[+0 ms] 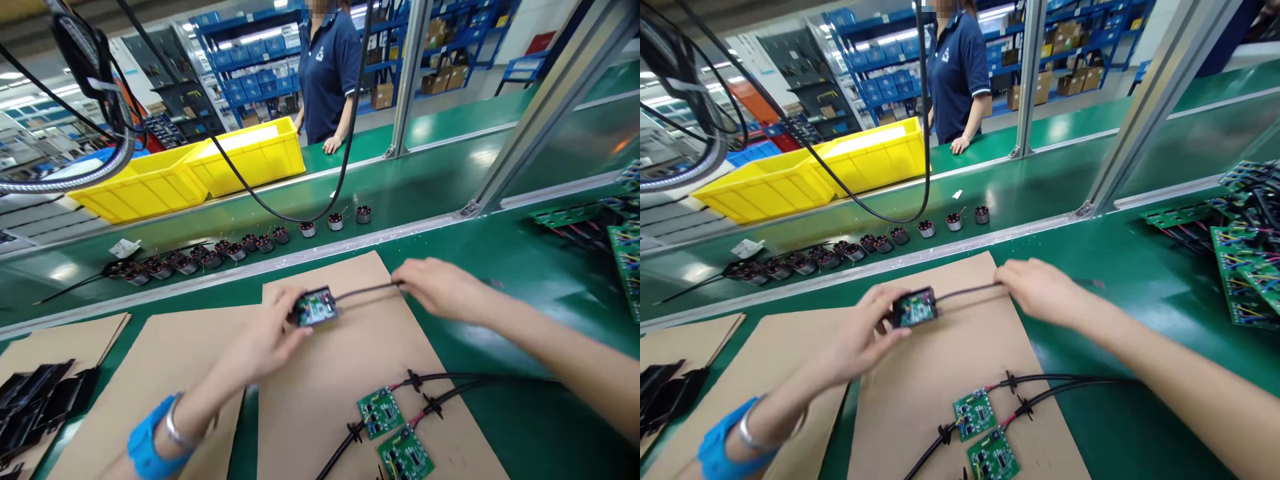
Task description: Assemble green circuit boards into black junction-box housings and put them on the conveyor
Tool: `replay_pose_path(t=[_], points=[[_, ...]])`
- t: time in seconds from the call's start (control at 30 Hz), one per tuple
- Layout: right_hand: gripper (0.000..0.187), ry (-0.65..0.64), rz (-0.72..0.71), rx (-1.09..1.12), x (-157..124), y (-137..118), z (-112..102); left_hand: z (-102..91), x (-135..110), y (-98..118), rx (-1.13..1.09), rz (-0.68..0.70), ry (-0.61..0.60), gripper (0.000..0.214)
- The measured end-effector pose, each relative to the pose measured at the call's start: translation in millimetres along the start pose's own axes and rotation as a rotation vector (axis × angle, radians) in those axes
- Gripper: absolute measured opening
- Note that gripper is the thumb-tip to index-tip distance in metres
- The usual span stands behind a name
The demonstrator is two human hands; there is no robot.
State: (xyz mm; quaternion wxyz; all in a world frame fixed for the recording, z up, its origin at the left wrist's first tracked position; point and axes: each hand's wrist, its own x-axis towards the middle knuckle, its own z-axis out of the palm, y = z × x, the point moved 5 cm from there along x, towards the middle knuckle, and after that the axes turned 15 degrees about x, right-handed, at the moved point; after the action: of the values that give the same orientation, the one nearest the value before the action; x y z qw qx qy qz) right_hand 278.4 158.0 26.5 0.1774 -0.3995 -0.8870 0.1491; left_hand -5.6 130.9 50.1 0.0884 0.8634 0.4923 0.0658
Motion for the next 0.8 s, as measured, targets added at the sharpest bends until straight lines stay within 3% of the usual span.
replay_pose_path(t=[0.1,0.17,0.33,0.43,0.67,0.8], points=[[0.018,0.224,-0.052,0.082,30,27,-30,-23.2,36,-17,0.067,-0.015,0.058,0.049],[0.018,0.296,-0.101,0.16,46,25,-31,-24.0,52,-12,0.069,0.02,0.083,0.05],[0.013,0.23,-0.247,0.261,58,-19,-1,-6.8,53,16,0.1,0.093,0.165,0.051],[0.02,0.228,-0.275,0.237,51,-32,3,-1.9,46,22,0.101,0.107,0.166,0.05],[0.016,0.138,-0.179,0.162,48,-27,10,6.6,42,25,0.071,0.095,0.206,0.049],[0.011,0.113,-0.113,0.075,64,-8,-4,9.0,65,24,0.217,0.073,0.214,0.049]])
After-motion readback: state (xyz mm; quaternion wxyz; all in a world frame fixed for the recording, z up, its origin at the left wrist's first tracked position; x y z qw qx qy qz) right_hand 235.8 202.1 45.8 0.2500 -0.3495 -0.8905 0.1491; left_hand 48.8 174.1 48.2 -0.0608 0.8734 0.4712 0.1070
